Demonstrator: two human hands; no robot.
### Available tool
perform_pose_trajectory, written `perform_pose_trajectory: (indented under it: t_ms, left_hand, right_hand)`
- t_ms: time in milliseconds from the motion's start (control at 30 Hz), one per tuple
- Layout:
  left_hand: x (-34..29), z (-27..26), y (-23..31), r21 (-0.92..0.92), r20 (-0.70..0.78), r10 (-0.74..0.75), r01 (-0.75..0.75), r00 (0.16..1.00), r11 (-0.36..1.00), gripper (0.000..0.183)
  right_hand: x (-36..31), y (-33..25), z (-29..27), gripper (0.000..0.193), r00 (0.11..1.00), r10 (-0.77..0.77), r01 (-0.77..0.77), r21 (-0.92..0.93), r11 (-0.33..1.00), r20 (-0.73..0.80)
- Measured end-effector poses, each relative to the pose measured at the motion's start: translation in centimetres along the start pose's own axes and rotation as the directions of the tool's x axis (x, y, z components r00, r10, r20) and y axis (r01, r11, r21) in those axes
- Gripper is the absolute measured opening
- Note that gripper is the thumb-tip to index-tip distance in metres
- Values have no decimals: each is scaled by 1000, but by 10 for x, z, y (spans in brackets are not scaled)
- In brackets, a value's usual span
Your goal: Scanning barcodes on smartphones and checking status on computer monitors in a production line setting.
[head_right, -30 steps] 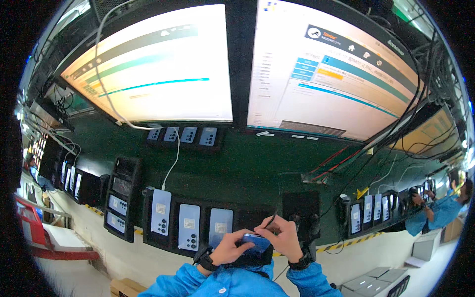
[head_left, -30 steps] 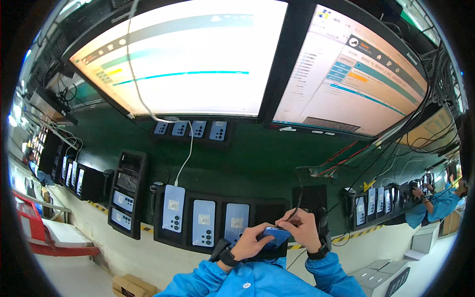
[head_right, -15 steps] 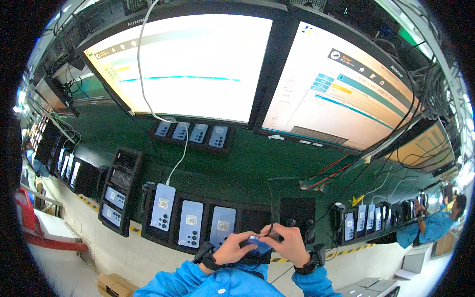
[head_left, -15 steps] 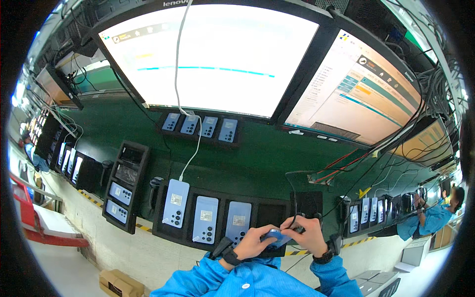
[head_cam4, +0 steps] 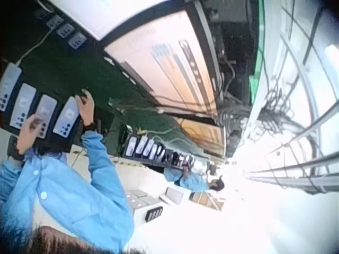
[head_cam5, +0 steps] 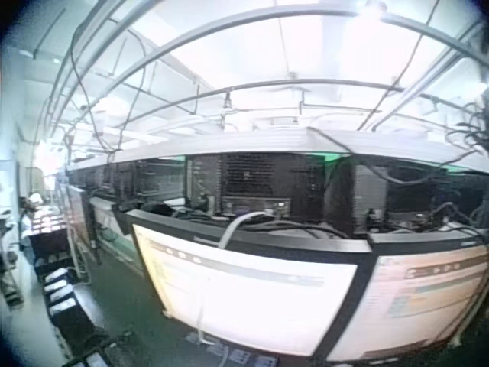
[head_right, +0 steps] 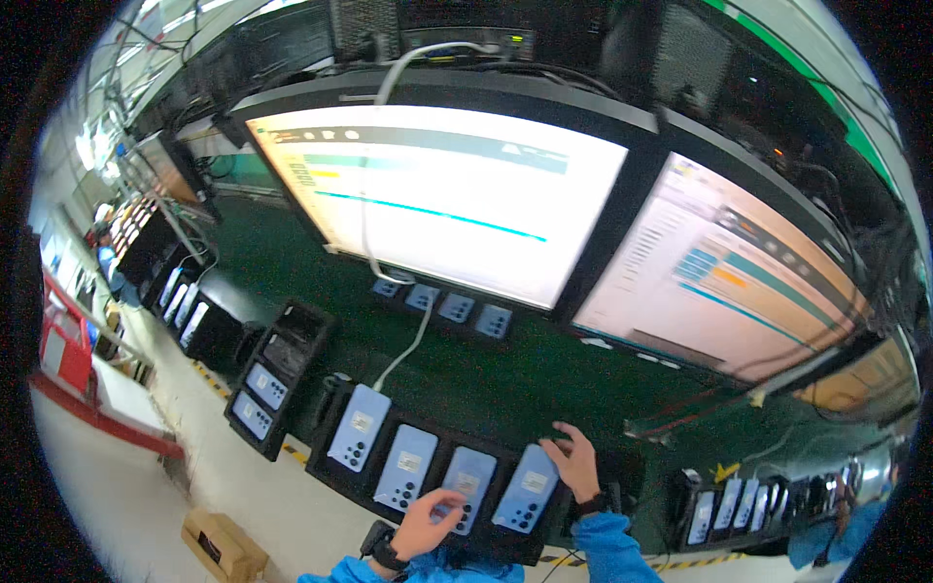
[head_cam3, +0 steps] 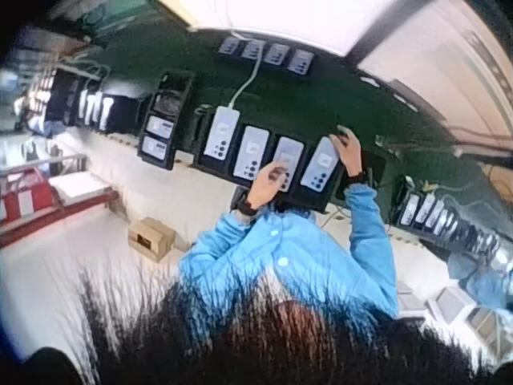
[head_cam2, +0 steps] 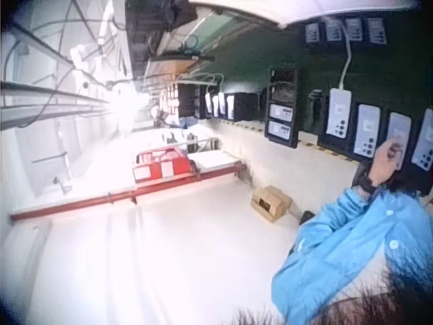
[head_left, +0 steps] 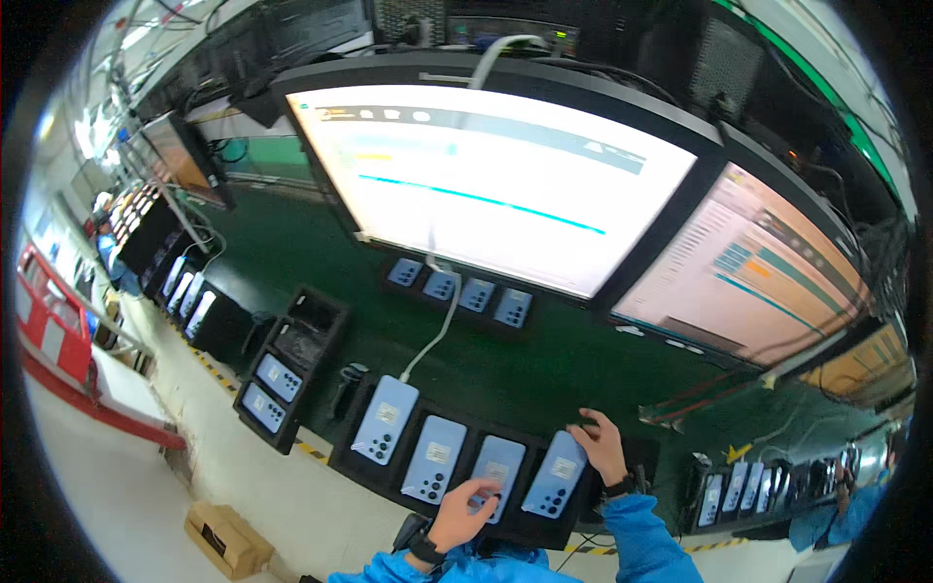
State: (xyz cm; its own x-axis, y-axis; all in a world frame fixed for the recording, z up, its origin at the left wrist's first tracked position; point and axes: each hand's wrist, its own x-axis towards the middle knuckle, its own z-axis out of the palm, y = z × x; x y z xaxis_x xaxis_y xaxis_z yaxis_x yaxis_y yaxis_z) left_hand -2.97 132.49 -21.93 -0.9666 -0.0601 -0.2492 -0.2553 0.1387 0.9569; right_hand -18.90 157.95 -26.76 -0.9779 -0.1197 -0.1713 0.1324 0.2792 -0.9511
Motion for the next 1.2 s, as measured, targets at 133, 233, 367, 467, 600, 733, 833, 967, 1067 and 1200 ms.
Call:
perform_pose_trajectory:
  t_ms: [133,233,367,467,600,733,833,967,1067,1200]
  left_hand:
    - [-33,-37,-17,-155,-84,-123,109,989,982,25]
    - [-53,-62,-50,-243,-184,-90,43,979,969,19]
    - [-84,-113,-79,-507,-150,-258,150,954,849,21]
    - [-115,-174,-111,-338,-189,-96,27,977,941,24]
    - [-155,-257,-165,-438,-117,-65,7,991,899,27]
    - [-175,-342,-196,-378,-176,-11,-58,984,924,25]
    - [-185,-397,-212,-333,-307,-68,-41,949,942,24]
    - [-187,-458,-229,-333,-381,-3,-134,924,933,23]
    - [-204,-510,-257,-308,-461,-35,-123,887,944,24]
    - [-242,-583,-293,-345,-553,-241,44,798,938,30]
  right_hand:
    - [-27,14,0,59,983,-21,20,-4,1000,-182]
    - [-73,-41,10,54,924,-143,47,-268,962,-354]
    - [-121,-64,64,51,925,-157,54,-287,956,-347]
    - [-152,-56,115,55,871,-287,54,-504,862,-398]
    - [-189,-50,219,47,822,-369,148,-462,874,-434]
    - [-220,-96,346,31,996,-56,48,-107,993,-70]
    - [-222,-83,417,27,991,-57,75,-144,987,123]
    - [-208,-76,501,33,912,92,61,-353,934,400]
    - [-192,-83,575,37,768,48,159,-264,951,638]
    - [-175,-109,681,35,573,23,273,-218,937,819]
